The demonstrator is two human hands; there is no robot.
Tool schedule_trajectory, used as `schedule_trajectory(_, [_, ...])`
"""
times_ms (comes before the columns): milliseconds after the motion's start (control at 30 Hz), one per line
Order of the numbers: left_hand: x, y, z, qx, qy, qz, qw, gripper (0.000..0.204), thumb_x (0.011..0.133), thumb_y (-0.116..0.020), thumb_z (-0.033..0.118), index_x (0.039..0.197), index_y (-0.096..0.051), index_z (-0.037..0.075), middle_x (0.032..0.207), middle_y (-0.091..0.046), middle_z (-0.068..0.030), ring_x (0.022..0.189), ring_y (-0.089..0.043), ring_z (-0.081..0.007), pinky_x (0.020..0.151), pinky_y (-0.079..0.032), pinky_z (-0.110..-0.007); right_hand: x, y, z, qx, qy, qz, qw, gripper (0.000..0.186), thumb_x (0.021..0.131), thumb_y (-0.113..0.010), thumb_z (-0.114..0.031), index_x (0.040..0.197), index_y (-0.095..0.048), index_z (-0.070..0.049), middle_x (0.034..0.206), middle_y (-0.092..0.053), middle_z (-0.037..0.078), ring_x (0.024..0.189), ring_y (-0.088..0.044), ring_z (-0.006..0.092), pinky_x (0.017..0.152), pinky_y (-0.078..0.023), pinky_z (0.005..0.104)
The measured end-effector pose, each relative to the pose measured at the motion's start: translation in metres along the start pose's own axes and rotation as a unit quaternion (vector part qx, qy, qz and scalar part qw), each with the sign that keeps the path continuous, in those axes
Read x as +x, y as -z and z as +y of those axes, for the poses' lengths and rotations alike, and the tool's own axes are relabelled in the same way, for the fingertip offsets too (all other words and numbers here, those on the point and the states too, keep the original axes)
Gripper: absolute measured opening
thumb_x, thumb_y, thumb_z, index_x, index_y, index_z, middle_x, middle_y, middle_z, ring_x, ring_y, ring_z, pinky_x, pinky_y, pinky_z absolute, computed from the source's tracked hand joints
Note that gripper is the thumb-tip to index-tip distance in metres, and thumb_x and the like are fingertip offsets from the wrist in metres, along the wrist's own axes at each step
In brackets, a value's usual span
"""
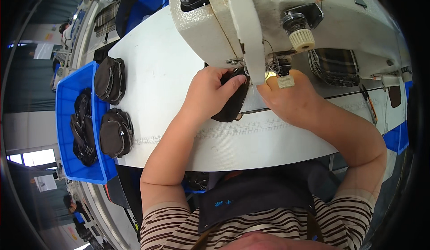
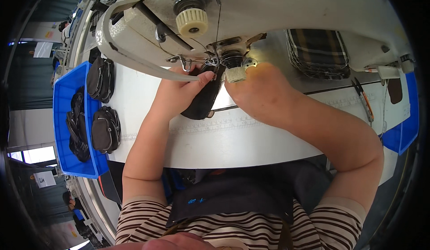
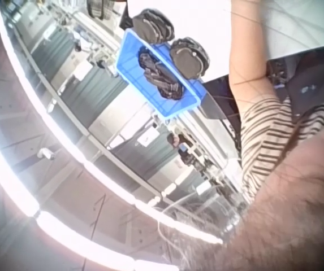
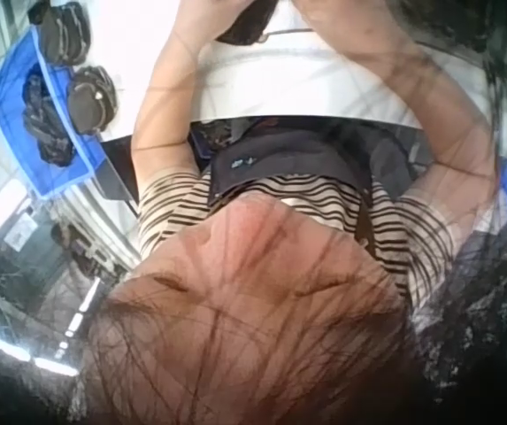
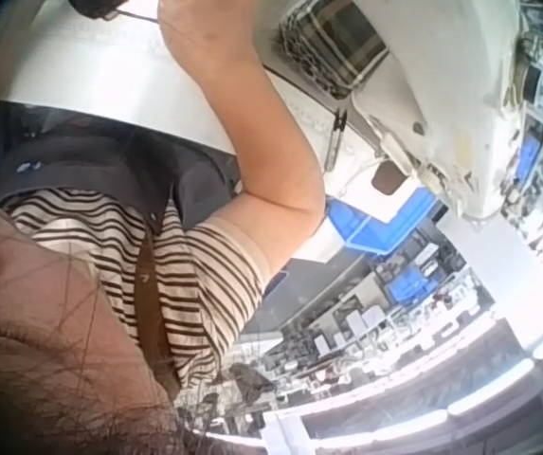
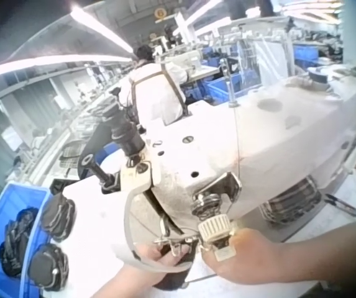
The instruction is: Sewing the edges of a small black leather pouch using an industrial sewing machine.
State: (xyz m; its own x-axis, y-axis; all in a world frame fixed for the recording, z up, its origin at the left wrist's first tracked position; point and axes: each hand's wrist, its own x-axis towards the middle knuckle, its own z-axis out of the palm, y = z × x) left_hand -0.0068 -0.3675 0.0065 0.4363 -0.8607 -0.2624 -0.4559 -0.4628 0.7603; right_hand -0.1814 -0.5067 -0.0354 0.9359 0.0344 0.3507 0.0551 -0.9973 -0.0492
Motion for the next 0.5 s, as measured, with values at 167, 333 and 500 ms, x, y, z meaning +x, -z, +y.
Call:
schedule_trajectory(167, [0.006, 0.001, -0.013, -0.027, -0.026, 0.034, 0.999, 0.027, 0.097, -0.069, 0.018, 0.115, -0.067, -0.002, 0.098, -0.075, -0.0184, 0.091, -0.072, -0.025, 0.084, -0.055, -0.034, 0.003, -0.004, -0.006, -0.038, 0.0, 0.02, 0.999, 0.024, 0.076, -0.069, -0.008, 0.1, -0.067, -0.007, 0.065, -0.061, 0.005, 0.059, -0.065, 0.0261, 0.051, -0.051, 0.0385])
schedule_trajectory(333, [0.016, 0.005, -0.022, -0.143, -0.033, 0.014, 0.989, 0.03, 0.1, -0.066, 0.013, 0.125, -0.061, -0.003, 0.11, -0.073, -0.0125, 0.1, -0.067, -0.0184, 0.09, -0.053, -0.033, 0.006, 0.0, -0.01, -0.078, 0.091, 0.079, 0.99, 0.025, 0.076, -0.07, -0.012, 0.101, -0.066, -0.007, 0.067, -0.054, 0.0, 0.056, -0.06, 0.0162, 0.045, -0.045, 0.0313])
schedule_trajectory(500, [0.018, 0.004, -0.028, -0.214, -0.01, -0.029, 0.976, 0.029, 0.1, -0.066, 0.012, 0.125, -0.062, -0.001, 0.109, -0.071, -0.0067, 0.101, -0.064, -0.0143, 0.091, -0.051, -0.03, 0.009, -0.008, -0.014, -0.098, 0.109, 0.107, 0.983, 0.026, 0.075, -0.07, -0.013, 0.099, -0.065, -0.006, 0.069, -0.054, -0.001, 0.062, -0.061, 0.0133, 0.046, -0.047, 0.0309])
